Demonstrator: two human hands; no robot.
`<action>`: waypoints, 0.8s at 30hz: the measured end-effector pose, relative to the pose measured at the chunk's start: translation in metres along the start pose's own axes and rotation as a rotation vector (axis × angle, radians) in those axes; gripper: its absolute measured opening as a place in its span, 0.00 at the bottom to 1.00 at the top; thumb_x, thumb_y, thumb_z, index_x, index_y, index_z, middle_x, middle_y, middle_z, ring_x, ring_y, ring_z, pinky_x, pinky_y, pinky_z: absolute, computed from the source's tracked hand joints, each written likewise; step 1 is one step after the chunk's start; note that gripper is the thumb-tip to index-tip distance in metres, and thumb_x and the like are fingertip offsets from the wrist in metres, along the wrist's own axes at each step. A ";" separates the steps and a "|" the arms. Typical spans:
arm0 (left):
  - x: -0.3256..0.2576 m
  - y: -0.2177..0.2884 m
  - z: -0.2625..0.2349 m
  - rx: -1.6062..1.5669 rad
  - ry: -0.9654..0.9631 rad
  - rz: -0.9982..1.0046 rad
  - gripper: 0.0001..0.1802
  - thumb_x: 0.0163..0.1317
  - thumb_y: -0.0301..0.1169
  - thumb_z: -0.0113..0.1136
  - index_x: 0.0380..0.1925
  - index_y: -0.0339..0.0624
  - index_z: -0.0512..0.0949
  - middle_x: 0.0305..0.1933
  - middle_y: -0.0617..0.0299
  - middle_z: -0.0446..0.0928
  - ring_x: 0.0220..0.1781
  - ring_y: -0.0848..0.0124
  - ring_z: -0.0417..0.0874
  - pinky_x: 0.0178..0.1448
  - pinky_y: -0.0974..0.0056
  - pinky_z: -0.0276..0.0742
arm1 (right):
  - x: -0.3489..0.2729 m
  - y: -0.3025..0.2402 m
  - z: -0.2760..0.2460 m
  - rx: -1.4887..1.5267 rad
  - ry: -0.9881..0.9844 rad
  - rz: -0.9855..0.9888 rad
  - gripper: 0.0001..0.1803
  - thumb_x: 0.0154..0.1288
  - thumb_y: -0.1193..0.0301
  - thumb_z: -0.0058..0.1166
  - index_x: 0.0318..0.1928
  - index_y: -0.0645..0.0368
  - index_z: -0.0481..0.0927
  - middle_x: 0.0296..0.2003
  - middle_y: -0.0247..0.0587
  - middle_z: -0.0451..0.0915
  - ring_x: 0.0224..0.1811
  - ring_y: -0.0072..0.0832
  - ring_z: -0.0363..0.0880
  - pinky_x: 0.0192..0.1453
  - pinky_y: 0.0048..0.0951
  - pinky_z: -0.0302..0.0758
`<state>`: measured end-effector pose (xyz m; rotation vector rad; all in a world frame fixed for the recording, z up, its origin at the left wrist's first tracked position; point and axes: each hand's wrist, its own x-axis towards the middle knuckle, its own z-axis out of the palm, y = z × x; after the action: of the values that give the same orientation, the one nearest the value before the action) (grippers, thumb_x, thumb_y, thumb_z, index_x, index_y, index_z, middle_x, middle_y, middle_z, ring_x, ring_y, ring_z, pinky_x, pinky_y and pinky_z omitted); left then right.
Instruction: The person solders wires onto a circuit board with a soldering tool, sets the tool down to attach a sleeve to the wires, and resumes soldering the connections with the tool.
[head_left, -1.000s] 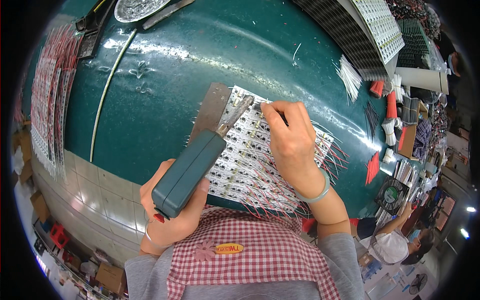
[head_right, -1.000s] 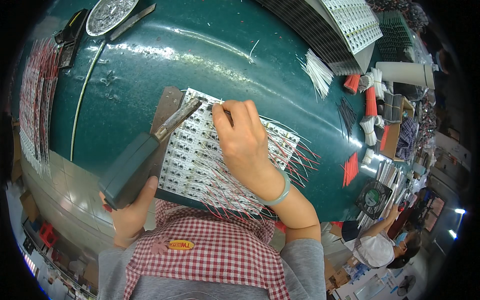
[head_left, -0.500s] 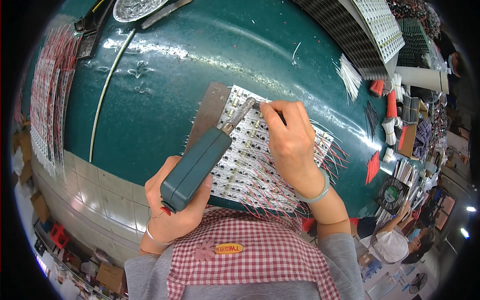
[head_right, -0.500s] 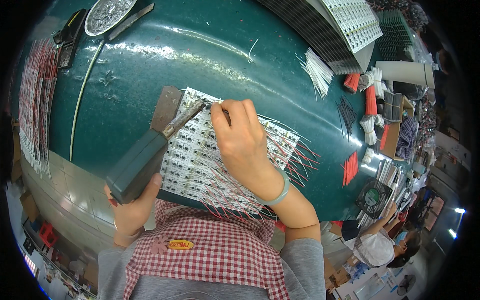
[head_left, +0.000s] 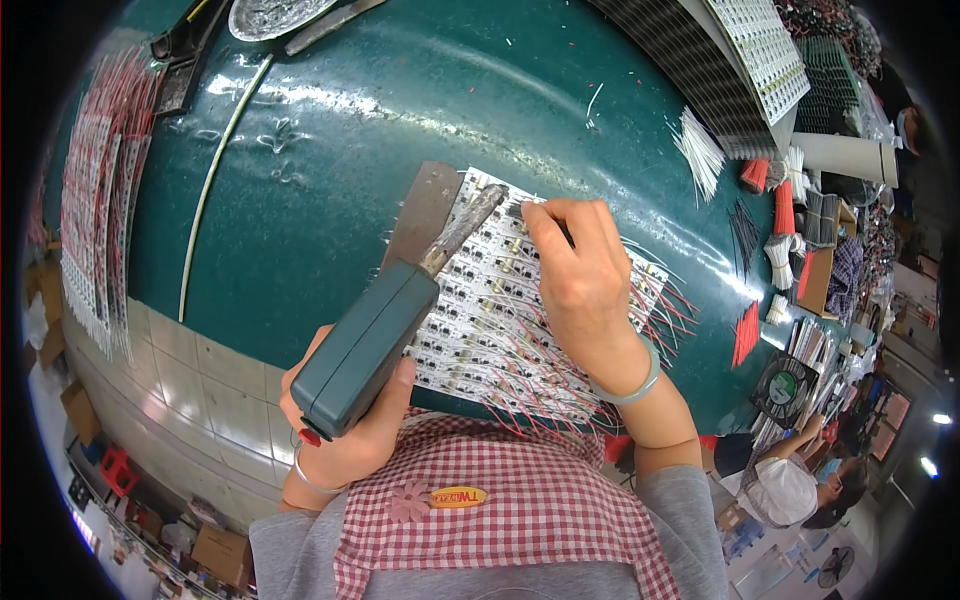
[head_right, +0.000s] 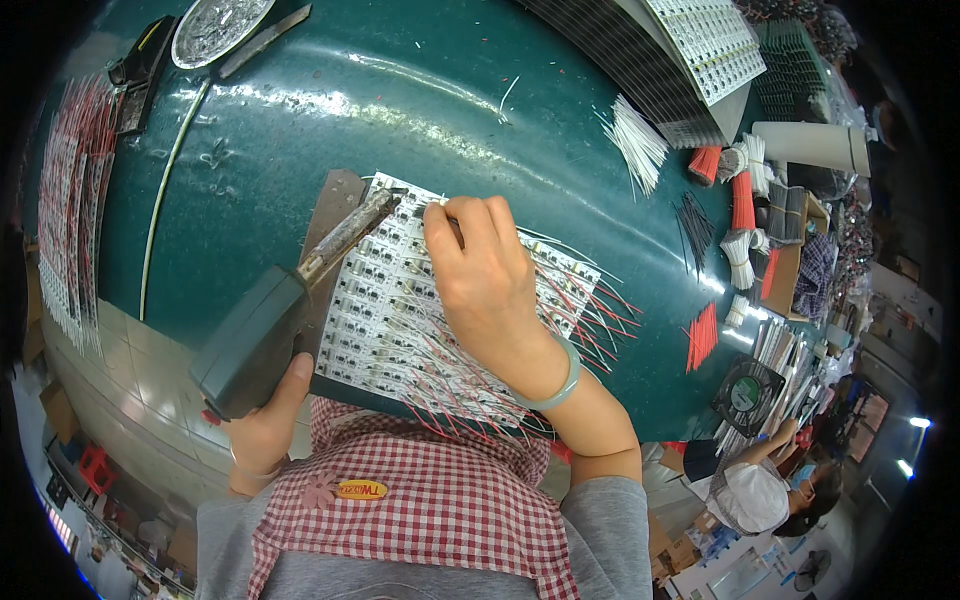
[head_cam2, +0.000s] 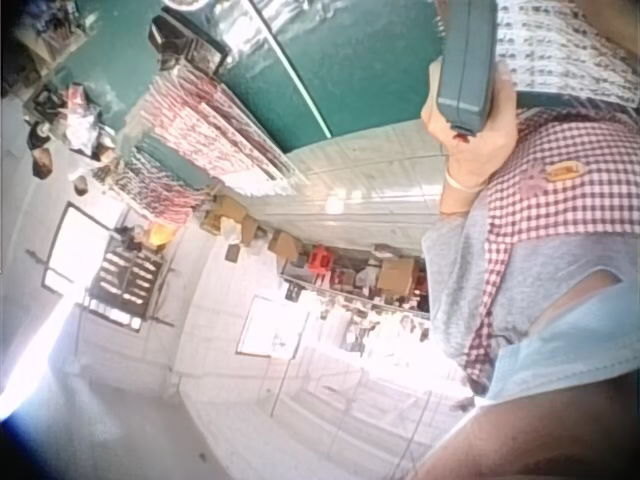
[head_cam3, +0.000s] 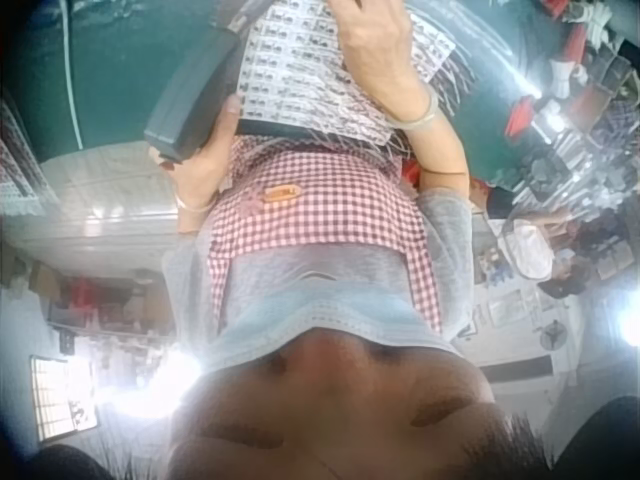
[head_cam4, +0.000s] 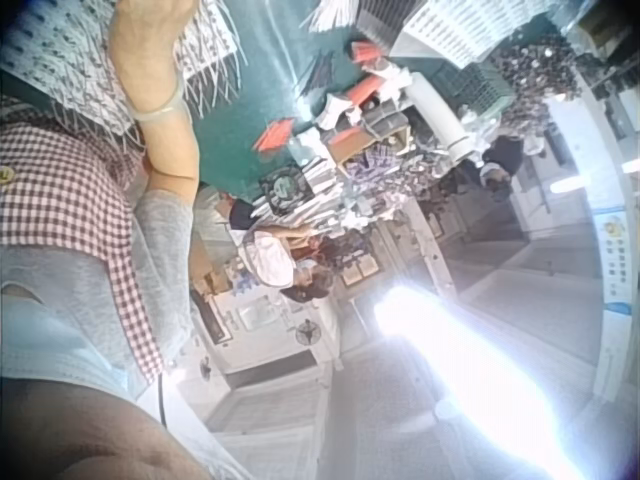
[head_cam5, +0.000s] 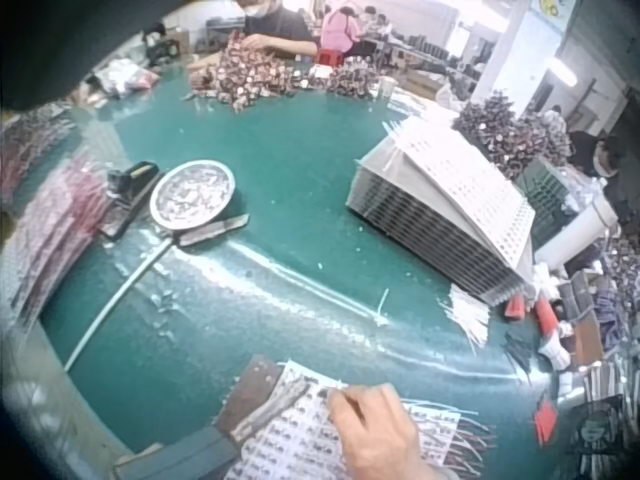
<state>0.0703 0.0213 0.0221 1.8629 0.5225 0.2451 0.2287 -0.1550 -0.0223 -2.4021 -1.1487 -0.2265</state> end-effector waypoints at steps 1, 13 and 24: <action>0.000 0.000 0.000 -0.002 -0.002 0.004 0.13 0.54 0.22 0.69 0.41 0.30 0.83 0.35 0.54 0.82 0.29 0.71 0.82 0.32 0.70 0.76 | 0.000 0.000 0.000 0.000 0.000 0.000 0.20 0.47 0.85 0.55 0.45 0.70 0.79 0.39 0.46 0.75 0.39 0.38 0.74 0.35 0.32 0.76; -0.003 0.002 -0.003 0.062 -0.034 0.043 0.13 0.53 0.19 0.67 0.41 0.28 0.82 0.35 0.55 0.82 0.30 0.74 0.81 0.33 0.71 0.75 | -0.007 -0.006 -0.002 0.056 0.043 -0.039 0.20 0.45 0.84 0.57 0.45 0.70 0.79 0.38 0.46 0.75 0.38 0.38 0.74 0.36 0.33 0.75; -0.004 0.000 -0.004 0.062 -0.070 0.024 0.11 0.52 0.19 0.67 0.38 0.29 0.80 0.32 0.57 0.80 0.27 0.75 0.79 0.32 0.70 0.73 | -0.007 -0.007 -0.001 0.045 0.026 -0.036 0.21 0.45 0.85 0.56 0.45 0.71 0.79 0.37 0.46 0.75 0.38 0.38 0.73 0.36 0.34 0.75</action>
<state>0.0653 0.0233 0.0238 1.9316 0.4642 0.1808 0.2186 -0.1566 -0.0220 -2.3341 -1.1739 -0.2402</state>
